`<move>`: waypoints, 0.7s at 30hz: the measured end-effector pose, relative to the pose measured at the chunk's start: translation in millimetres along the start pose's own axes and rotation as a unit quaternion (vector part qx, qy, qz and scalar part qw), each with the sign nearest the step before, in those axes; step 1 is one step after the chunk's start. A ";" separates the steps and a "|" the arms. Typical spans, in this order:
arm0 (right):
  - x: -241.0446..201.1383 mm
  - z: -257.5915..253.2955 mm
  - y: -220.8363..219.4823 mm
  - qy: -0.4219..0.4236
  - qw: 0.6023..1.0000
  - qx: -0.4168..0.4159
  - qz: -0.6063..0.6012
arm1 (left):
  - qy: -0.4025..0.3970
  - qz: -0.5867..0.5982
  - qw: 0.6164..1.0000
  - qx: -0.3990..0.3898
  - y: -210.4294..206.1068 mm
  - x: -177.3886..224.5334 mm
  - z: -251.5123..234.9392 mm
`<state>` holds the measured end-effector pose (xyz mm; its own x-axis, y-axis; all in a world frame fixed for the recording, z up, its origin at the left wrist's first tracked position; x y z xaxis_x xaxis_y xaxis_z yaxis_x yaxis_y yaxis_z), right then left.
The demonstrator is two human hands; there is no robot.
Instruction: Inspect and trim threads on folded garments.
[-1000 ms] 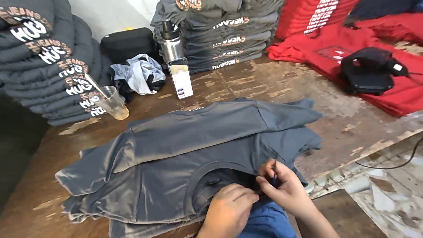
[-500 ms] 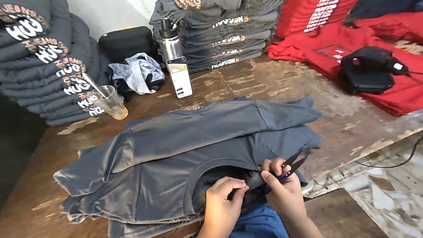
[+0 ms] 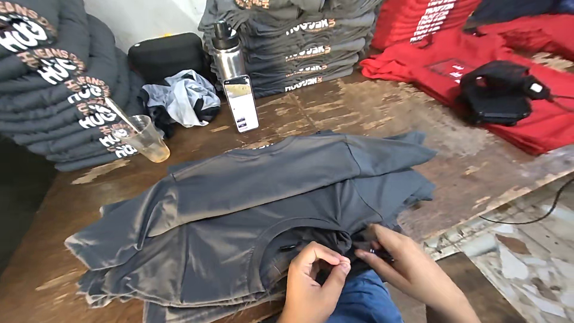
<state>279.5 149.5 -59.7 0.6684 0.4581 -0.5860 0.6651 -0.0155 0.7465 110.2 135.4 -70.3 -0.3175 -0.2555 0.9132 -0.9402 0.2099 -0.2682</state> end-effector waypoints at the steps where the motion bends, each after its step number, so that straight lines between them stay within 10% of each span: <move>1: -3.0 3.8 0.1 0.010 1.000 -0.020 0.015 | -0.010 -0.007 1.000 0.008 0.7 5.1 0.1; 10: -22.7 9.2 -16.3 0.016 0.997 -0.018 0.073 | -0.093 -0.118 0.989 -0.011 -1.1 13.6 2.6; 16: -9.1 2.6 -5.7 0.017 0.995 0.098 0.021 | -0.026 -0.227 0.898 -0.376 -23.2 33.6 21.7; 21: -18.7 -21.0 -11.8 -0.037 0.995 0.095 -0.010 | -0.061 -0.369 0.915 -0.150 -0.1 44.1 -5.2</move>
<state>252.2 159.8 -50.9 0.6719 0.3929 -0.6278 0.7253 -0.1771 0.6653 97.0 129.1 -28.3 0.3622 -0.5322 0.7652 -0.8338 0.1819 0.5212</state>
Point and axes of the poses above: each hand's wrist, its own z-axis away from the middle knuckle, its own y-axis out of the back of the hand, x = y × z, the point moved 9 cm from there along -z, towards the middle knuckle
